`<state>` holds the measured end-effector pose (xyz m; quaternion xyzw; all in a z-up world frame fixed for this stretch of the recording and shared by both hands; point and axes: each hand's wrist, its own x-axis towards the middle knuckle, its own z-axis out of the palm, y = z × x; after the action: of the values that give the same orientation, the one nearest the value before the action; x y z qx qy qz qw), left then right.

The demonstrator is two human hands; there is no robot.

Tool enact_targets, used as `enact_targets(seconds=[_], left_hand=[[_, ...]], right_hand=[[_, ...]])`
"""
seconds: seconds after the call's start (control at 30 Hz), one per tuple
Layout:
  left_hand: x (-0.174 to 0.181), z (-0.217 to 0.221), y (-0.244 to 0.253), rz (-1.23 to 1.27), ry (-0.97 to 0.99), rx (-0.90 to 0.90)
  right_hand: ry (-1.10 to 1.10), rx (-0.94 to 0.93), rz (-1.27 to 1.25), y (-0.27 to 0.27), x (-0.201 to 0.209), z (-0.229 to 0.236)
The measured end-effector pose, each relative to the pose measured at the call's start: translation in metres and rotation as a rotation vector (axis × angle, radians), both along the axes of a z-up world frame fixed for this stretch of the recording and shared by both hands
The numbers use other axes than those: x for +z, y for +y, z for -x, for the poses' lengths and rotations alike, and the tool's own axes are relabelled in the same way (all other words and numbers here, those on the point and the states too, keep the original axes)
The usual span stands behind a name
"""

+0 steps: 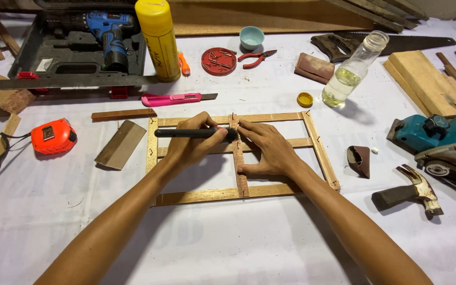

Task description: Constructing and finishing a small wooden grid frame using a hammer and brush.

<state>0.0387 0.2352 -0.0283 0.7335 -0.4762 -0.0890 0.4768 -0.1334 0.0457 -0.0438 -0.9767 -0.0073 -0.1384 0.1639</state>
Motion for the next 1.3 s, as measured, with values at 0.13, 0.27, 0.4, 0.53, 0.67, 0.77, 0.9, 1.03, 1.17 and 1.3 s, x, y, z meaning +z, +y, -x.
enact_targets(seconds=[0.13,0.27,0.4,0.53,0.67,0.77,0.9,1.03,1.17,1.3], left_hand=[[-0.001,0.005,0.008,0.049,-0.087,-0.053],[0.003,-0.001,-0.001,0.016,0.059,-0.032],[0.009,-0.017,-0.016,-0.11,0.186,0.052],[-0.003,-0.032,-0.032,-0.012,0.159,0.044],[0.01,-0.025,-0.033,-0.008,-0.015,0.08],[0.011,-0.017,-0.029,-0.058,-0.095,0.073],[0.009,0.001,-0.014,-0.067,-0.2,0.034],[0.013,0.015,0.003,-0.101,-0.18,0.029],[0.018,0.011,0.009,-0.017,-0.176,-0.036],[0.021,-0.001,-0.004,0.05,0.032,0.038]], right_hand=[[-0.022,0.012,0.001,-0.001,-0.001,0.001],[-0.002,0.005,-0.014,0.0,0.0,0.002],[0.018,-0.007,-0.032,0.0,0.001,0.0],[0.027,0.003,-0.01,-0.002,-0.001,-0.002],[0.027,-0.014,0.005,-0.004,-0.006,-0.004],[0.036,-0.019,0.008,-0.003,-0.006,-0.001],[0.011,-0.009,0.005,-0.004,-0.006,0.0],[0.003,-0.006,-0.005,-0.003,-0.006,0.001],[0.001,-0.012,-0.001,-0.001,-0.006,0.001],[-0.023,-0.025,0.0,-0.003,-0.009,0.001]])
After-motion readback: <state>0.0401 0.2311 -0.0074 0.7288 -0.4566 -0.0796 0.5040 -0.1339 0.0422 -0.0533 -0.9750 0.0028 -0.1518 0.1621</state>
